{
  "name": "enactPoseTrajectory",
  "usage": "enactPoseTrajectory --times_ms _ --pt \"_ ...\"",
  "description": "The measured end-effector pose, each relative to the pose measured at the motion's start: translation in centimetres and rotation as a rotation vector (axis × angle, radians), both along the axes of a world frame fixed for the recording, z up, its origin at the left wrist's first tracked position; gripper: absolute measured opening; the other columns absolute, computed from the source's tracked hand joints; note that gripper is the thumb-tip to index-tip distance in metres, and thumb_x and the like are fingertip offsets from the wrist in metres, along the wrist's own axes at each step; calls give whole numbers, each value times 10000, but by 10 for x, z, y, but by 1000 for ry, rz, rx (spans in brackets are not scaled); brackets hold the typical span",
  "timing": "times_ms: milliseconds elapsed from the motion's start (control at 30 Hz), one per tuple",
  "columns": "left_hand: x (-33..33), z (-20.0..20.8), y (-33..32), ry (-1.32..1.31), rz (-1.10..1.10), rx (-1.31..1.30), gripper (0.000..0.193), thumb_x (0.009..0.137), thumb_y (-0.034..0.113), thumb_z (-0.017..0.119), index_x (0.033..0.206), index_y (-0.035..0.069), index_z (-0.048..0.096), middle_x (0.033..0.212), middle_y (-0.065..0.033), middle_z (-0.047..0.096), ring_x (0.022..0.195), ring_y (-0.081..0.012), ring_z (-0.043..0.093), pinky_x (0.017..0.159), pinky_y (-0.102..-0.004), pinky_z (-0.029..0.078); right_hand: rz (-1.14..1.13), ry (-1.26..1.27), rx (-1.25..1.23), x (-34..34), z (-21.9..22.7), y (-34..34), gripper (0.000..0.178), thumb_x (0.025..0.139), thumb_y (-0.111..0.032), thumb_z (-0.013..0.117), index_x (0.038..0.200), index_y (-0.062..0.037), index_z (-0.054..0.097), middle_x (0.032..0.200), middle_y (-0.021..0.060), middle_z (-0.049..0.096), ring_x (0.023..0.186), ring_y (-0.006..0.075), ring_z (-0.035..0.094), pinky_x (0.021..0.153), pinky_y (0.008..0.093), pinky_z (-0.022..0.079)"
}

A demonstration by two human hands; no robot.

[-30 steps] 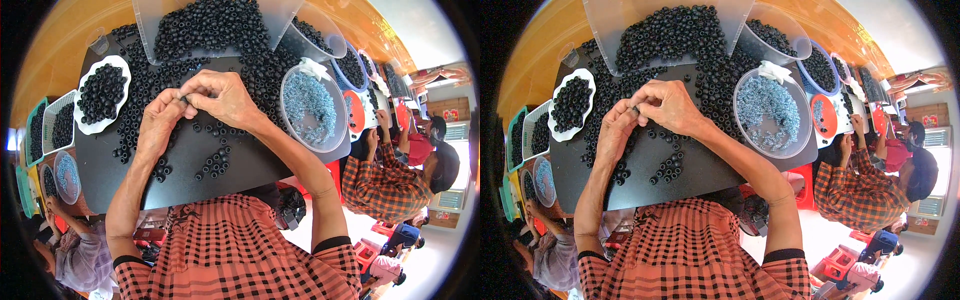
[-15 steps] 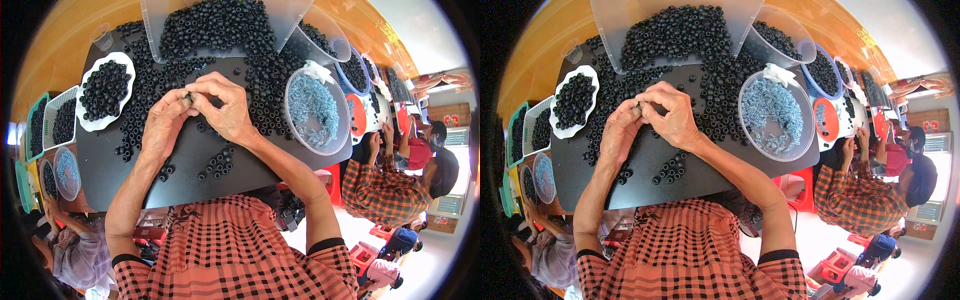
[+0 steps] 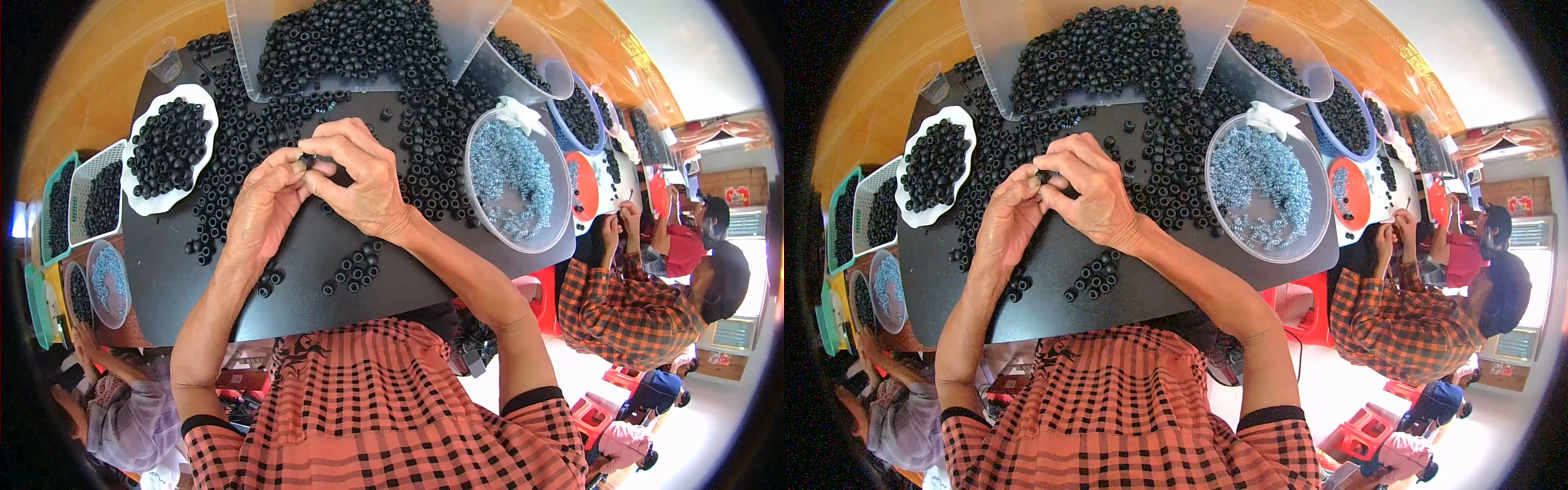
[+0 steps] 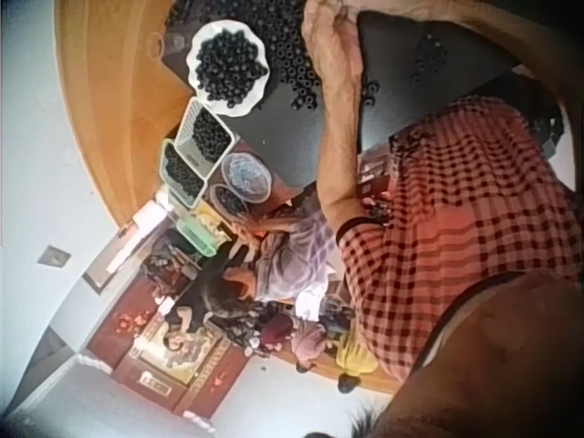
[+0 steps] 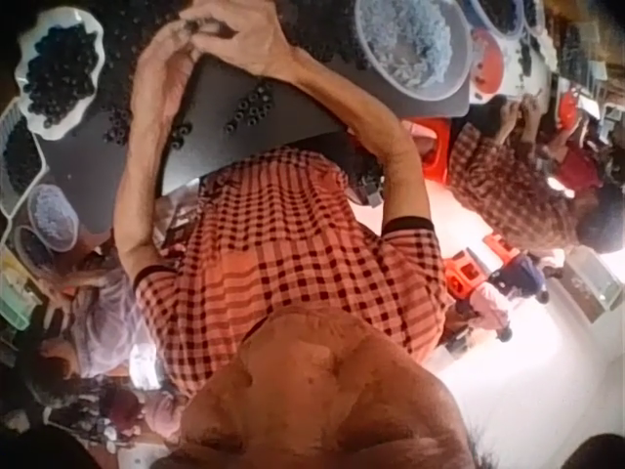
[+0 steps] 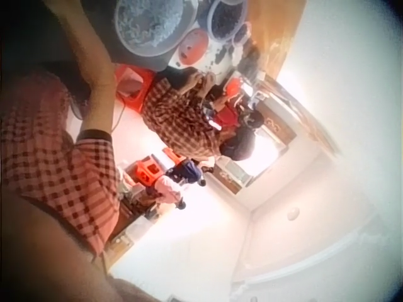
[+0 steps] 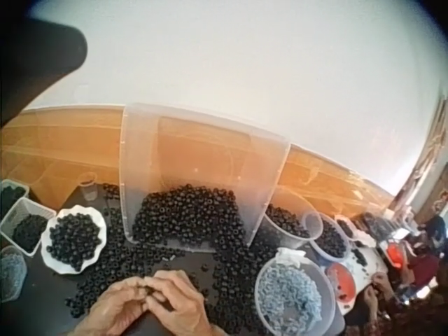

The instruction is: The person assembles components by picking up small metal springs and inserting them into black plastic pieces by hand.

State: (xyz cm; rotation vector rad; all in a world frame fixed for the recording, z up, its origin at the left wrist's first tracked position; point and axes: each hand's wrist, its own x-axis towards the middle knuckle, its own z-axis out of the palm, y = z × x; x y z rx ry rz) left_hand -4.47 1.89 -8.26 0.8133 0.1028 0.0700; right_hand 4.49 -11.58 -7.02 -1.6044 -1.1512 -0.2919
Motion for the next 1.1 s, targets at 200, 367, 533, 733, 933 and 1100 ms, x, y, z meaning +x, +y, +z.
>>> enactPoseTrajectory --times_ms 200,367,533,733,933,1100 --pt "0 9 -5 42 -8 -109 232 890 22 480 1093 -78 528 1006 -149 615 959 -206 615 910 -318 475 22 -61 51 0 3 -1 315 625 55 692 924 -18 624 907 92 584 811 247 558 678 331 483" --pt "0 -2 1 15 -64 -164 244 886 31 489 1098 -84 528 1005 -141 612 948 -212 623 902 -315 483 48 -83 89 -1 -4 -1 353 615 76 704 945 -37 652 891 70 598 774 205 556 652 299 475" --pt "1 -1 0 -22 -85 -103 255 885 46 493 1099 -87 531 982 -147 620 948 -214 624 906 -321 482 30 -92 51 1 -3 -5 352 619 60 714 952 -34 651 901 76 609 781 210 564 667 299 478" --pt "1 3 -2 8 -39 -53 261 883 54 497 1104 -77 540 972 -134 621 942 -193 617 906 -326 480 -24 -98 7 1 2 -3 362 635 6 729 985 -26 643 924 85 617 795 229 571 707 323 477" --pt "2 -7 3 13 -44 -91 244 900 95 509 1096 -45 551 978 -73 609 975 -162 596 889 -329 477 -36 -210 -28 4 -2 -9 352 663 -3 714 1005 -5 630 925 100 620 778 249 571 703 353 453" --pt "-2 0 -4 -18 -64 112 232 923 159 504 1064 -20 550 1026 -89 604 975 -190 605 887 -365 477 68 -137 29 11 -2 -15 115 734 -7 664 833 -4 604 844 108 629 704 254 577 662 346 435"
